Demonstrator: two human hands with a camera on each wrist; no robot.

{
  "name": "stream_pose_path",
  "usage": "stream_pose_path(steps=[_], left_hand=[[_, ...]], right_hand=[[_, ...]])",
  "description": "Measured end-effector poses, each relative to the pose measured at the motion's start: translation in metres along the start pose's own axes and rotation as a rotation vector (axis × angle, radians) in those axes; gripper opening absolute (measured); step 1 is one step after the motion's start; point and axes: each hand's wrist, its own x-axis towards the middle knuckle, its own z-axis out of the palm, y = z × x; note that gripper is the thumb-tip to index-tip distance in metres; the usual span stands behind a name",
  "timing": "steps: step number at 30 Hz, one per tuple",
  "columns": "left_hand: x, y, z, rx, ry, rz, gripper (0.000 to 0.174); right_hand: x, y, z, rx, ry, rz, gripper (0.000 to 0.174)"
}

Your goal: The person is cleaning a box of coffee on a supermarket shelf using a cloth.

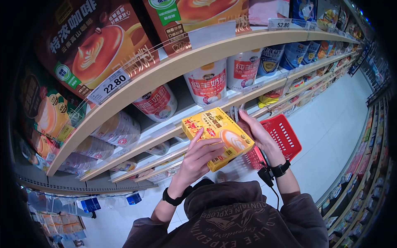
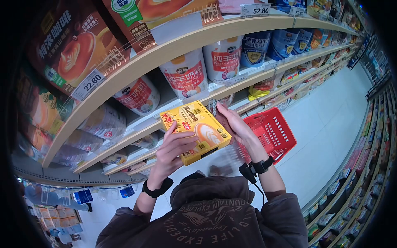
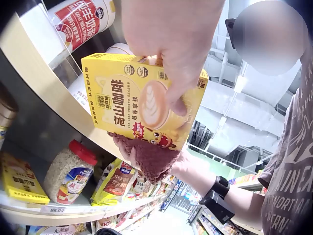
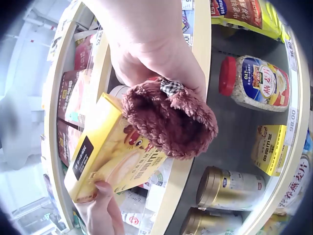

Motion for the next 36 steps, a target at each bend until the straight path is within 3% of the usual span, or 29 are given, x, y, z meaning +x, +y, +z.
stream_pose_path(steps=[2,4,7,10,12,14,16,17,20,22,25,29,32,33,36], left_hand=[[-0.001,0.000,0.001,-0.013,-0.032,-0.006,0.039],[-0.001,0.001,0.001,-0.025,-0.060,-0.011,0.041],[0.000,0.003,0.001,0.012,-0.085,0.011,0.044],[0.001,0.002,0.002,0.141,0.002,0.003,0.055],[0.003,-0.002,0.007,0.107,0.319,-0.260,0.064],[0.001,-0.004,0.005,0.140,0.355,-0.334,0.067],[-0.002,-0.012,0.008,-0.697,0.463,-0.681,0.052],[-0.005,-0.017,0.002,-0.821,0.322,-0.854,0.041],[-0.008,-0.024,0.005,-0.967,0.218,-0.950,0.041],[0.001,-0.013,0.004,-0.897,0.203,-0.918,0.040],[-0.003,-0.020,0.010,-1.059,0.369,-0.850,0.036],[-0.007,-0.017,0.005,-0.970,0.376,-0.794,0.038],[-0.010,-0.016,0.005,-0.985,0.347,-0.759,0.040],[-0.010,-0.016,0.007,-0.986,0.344,-0.759,0.040],[-0.011,-0.015,0.014,-0.949,0.287,-0.721,0.040]], right_hand=[[-0.005,-0.003,0.004,0.136,-0.057,0.045,0.038],[-0.010,-0.001,0.008,-0.181,-0.103,0.023,0.038],[-0.011,0.000,0.003,-0.134,-0.112,0.019,0.036],[-0.011,0.003,-0.002,0.022,-0.100,-0.009,0.035],[-0.010,0.003,-0.002,0.103,-0.095,-0.036,0.036],[-0.017,-0.001,0.002,0.108,-0.003,-0.149,0.039],[-0.021,-0.007,0.010,0.121,-0.007,-0.176,0.039],[-0.022,-0.007,0.013,0.136,-0.007,-0.203,0.038],[-0.023,-0.005,0.020,0.079,0.010,-0.274,0.038],[-0.020,-0.001,0.022,0.009,0.021,-0.313,0.037],[-0.024,-0.005,0.030,-0.010,0.109,-0.369,0.028],[-0.022,-0.014,0.021,-0.110,0.122,-0.476,0.025],[-0.027,-0.027,0.028,-0.401,0.262,-0.819,0.021],[-0.025,-0.033,0.031,-0.694,0.338,-1.007,0.030],[-0.031,-0.035,0.061,-0.779,0.338,-1.111,0.042]])
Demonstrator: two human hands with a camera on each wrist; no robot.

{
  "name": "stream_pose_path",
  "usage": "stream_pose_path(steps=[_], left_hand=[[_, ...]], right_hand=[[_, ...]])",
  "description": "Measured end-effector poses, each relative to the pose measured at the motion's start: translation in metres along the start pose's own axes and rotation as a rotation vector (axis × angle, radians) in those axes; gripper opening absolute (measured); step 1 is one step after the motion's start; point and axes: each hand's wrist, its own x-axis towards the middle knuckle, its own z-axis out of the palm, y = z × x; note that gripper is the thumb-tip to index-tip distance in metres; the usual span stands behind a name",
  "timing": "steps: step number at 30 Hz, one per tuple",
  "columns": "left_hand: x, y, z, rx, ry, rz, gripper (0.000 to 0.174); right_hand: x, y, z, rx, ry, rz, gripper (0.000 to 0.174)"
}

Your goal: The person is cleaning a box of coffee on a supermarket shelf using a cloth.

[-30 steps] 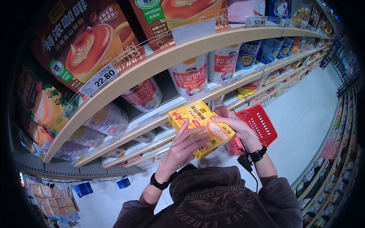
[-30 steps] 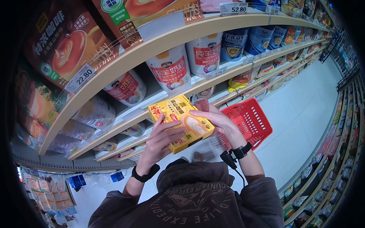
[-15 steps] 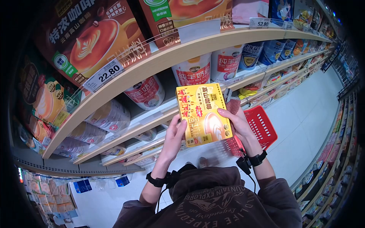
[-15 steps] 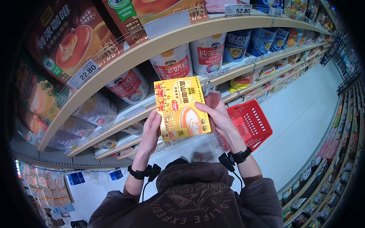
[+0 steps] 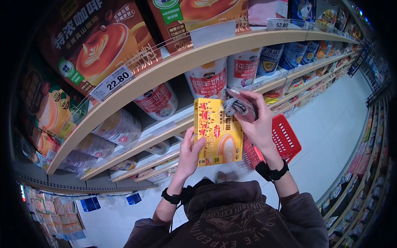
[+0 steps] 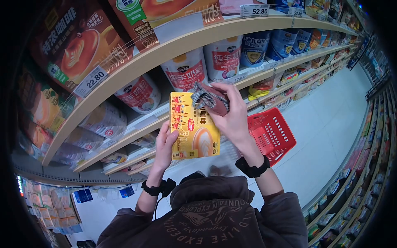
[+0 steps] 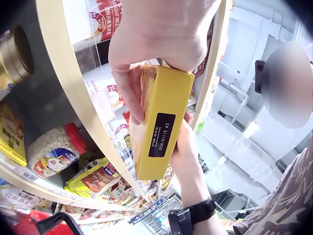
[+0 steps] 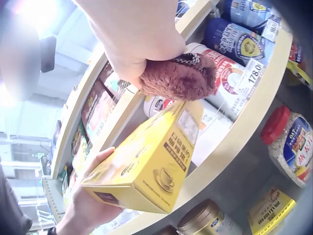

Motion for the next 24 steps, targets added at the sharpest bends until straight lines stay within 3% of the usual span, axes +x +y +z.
stream_pose_path(steps=[2,4,7,10,12,14,17,20,24], left_hand=[[-0.001,-0.004,0.000,0.027,-0.061,0.000,0.040],[0.000,-0.002,-0.001,0.029,-0.060,0.010,0.040],[0.001,-0.003,-0.009,0.069,0.083,0.141,0.039],[0.002,-0.006,-0.022,0.007,0.110,0.110,0.039],[-0.002,0.000,-0.018,-0.090,0.130,0.101,0.041],[-0.003,0.004,-0.017,-0.062,0.062,0.109,0.044],[-0.005,0.004,-0.018,-0.051,-0.002,0.049,0.046],[-0.007,0.005,-0.016,-0.057,0.012,0.058,0.047],[-0.005,0.000,-0.027,-0.038,0.095,0.101,0.045]], right_hand=[[0.001,-0.006,0.006,-0.207,-0.126,-0.273,0.048],[-0.008,-0.016,0.015,-0.254,-0.233,-0.307,0.048],[-0.024,-0.033,0.015,-0.173,-0.513,-0.299,0.061],[-0.031,-0.034,0.012,-0.159,-0.627,-0.276,0.069],[-0.022,-0.029,0.005,-0.321,-0.711,-0.448,0.062],[-0.015,-0.020,0.005,-0.338,-0.631,-0.446,0.059],[0.001,-0.010,0.007,-0.476,-0.296,-0.453,0.055],[0.002,-0.019,0.016,-0.478,-0.290,-0.404,0.053],[-0.024,-0.036,0.027,-0.315,-0.519,-0.380,0.051]])
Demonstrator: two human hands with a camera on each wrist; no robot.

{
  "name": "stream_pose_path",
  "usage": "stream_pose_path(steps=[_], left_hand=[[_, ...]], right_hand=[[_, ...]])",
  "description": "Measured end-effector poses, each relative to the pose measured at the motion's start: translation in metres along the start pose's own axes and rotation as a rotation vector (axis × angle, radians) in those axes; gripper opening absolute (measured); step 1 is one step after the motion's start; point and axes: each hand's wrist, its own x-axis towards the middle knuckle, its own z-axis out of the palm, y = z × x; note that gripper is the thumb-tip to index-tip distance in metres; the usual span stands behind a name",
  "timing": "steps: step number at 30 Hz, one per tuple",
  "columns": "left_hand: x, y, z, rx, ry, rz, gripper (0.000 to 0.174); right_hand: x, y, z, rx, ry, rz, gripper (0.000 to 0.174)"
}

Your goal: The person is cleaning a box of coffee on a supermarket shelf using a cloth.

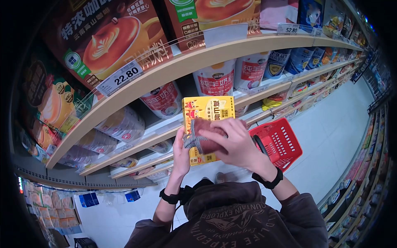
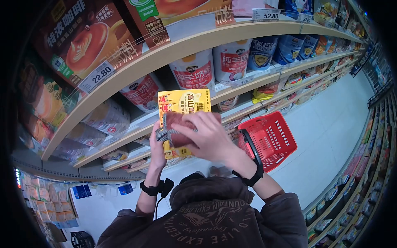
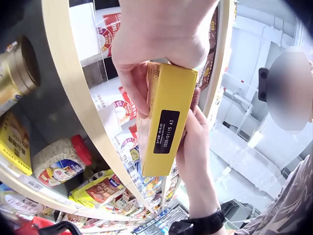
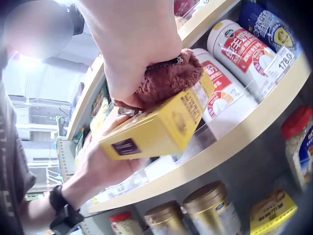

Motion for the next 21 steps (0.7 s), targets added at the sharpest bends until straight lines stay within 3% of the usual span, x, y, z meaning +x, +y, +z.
stream_pose_path(steps=[3,6,8,10,12,14,16,18,21], left_hand=[[0.002,0.001,-0.007,0.035,0.043,0.015,0.042],[0.001,0.007,-0.003,0.080,0.017,0.056,0.041],[0.001,0.007,-0.005,0.051,0.010,0.040,0.040],[0.000,0.010,-0.004,0.070,-0.034,0.046,0.041],[0.002,0.015,0.000,0.033,-0.010,0.058,0.042],[0.003,0.016,0.001,0.127,-0.022,0.121,0.043],[0.004,0.014,0.000,0.148,-0.030,0.078,0.043],[0.006,0.013,0.000,0.247,-0.030,0.168,0.042],[0.008,0.012,-0.001,0.241,-0.021,0.149,0.043]], right_hand=[[-0.014,-0.002,0.005,0.181,-0.157,-0.136,0.048],[-0.021,0.009,-0.002,0.195,-0.178,-0.078,0.045],[-0.019,0.015,-0.009,0.126,0.004,0.038,0.042],[-0.018,0.028,-0.010,-0.015,0.306,0.112,0.041],[-0.017,0.036,-0.004,0.276,0.531,0.390,0.036],[-0.020,0.045,-0.005,0.351,0.473,0.420,0.032],[-0.024,0.043,-0.005,0.682,0.371,0.595,0.030],[-0.022,0.040,-0.003,0.624,0.402,0.523,0.030],[-0.022,0.036,-0.003,0.652,0.416,0.530,0.029]])
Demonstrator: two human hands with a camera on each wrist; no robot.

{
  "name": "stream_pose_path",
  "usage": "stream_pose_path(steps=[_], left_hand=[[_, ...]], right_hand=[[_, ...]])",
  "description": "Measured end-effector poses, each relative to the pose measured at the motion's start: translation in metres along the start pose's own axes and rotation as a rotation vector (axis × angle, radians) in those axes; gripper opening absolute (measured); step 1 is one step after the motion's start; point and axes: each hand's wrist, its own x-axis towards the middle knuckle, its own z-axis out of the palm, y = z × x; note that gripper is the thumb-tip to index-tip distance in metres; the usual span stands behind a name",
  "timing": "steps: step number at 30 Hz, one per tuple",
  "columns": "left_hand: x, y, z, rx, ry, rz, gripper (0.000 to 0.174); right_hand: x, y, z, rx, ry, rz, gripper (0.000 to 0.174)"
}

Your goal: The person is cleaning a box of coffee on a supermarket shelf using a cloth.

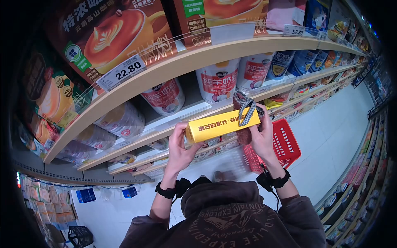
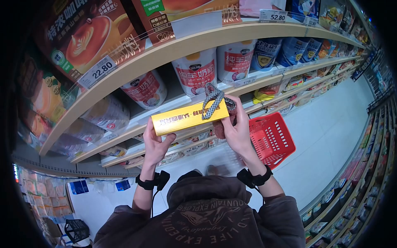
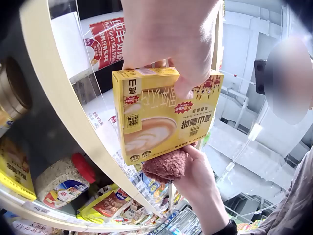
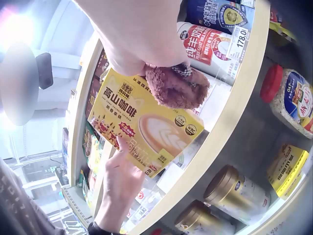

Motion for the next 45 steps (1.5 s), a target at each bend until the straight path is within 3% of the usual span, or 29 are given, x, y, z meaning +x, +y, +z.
stream_pose_path(steps=[6,8,12,14,16,17,19,20,21,24,25,27,28,31,33,37,40,41,43,44,45], left_hand=[[0.002,0.006,0.001,0.094,0.039,0.114,0.041],[0.001,0.005,0.003,0.092,0.075,0.148,0.041],[-0.001,-0.001,0.010,0.177,0.207,0.205,0.045],[-0.004,-0.001,0.013,0.228,0.253,0.234,0.045],[-0.007,0.001,0.017,0.543,0.171,0.412,0.045],[-0.006,0.001,0.019,0.546,0.176,0.412,0.045],[-0.001,-0.001,0.023,0.574,0.056,0.610,0.046],[-0.001,-0.003,0.022,0.571,0.017,0.609,0.047],[-0.001,-0.003,0.023,0.570,0.015,0.609,0.047],[-0.001,-0.002,0.027,0.555,0.040,0.615,0.050],[-0.003,0.003,0.029,0.637,-0.012,0.585,0.051],[-0.006,0.010,0.035,0.716,-0.066,0.557,0.053],[-0.008,0.013,0.038,0.763,-0.126,0.542,0.054],[-0.008,0.016,0.040,0.798,-0.224,0.511,0.062],[-0.006,0.012,0.036,0.659,-0.317,0.439,0.064],[0.004,0.007,0.026,0.671,-0.338,0.389,0.066],[0.010,0.009,0.026,0.644,-0.034,0.382,0.075],[0.010,0.009,0.026,0.644,-0.033,0.383,0.075],[0.011,0.008,0.026,0.185,0.040,0.099,0.077],[0.011,-0.005,0.022,-0.010,0.035,-0.006,0.065],[0.010,-0.005,0.017,-0.010,0.034,-0.007,0.065]], right_hand=[[0.001,-0.006,0.006,0.018,-0.001,0.037,0.028],[0.003,0.004,0.012,-0.017,0.180,-0.053,0.025],[-0.002,0.005,0.013,0.102,0.208,-0.005,0.026],[-0.009,0.012,0.020,0.056,0.134,0.078,0.031],[-0.011,0.014,0.022,0.039,0.028,0.108,0.039],[-0.011,0.012,0.022,0.042,0.024,0.107,0.039],[-0.014,0.005,0.022,0.183,-0.105,0.153,0.046],[-0.020,0.007,0.021,0.348,-0.156,0.200,0.063],[-0.024,0.007,0.024,0.348,-0.154,0.199,0.063],[-0.031,0.007,0.030,0.430,-0.170,0.113,0.090],[-0.032,0.008,0.029,0.429,-0.168,0.112,0.090],[-0.033,0.006,0.028,0.135,-0.225,0.196,0.079],[-0.029,-0.007,0.030,0.159,-0.229,0.262,0.066],[-0.026,-0.004,0.025,0.241,-0.168,0.425,0.059],[-0.024,-0.001,0.023,0.238,-0.115,0.403,0.054],[-0.016,0.006,0.014,0.291,-0.077,0.298,0.053],[-0.014,0.008,0.007,0.290,-0.091,0.289,0.053],[-0.013,0.005,0.004,0.306,-0.118,0.287,0.054],[-0.012,0.002,0.001,0.322,-0.145,0.286,0.055],[-0.012,0.001,-0.001,0.282,-0.188,0.267,0.056],[-0.013,0.000,-0.001,0.242,-0.231,0.248,0.058]])
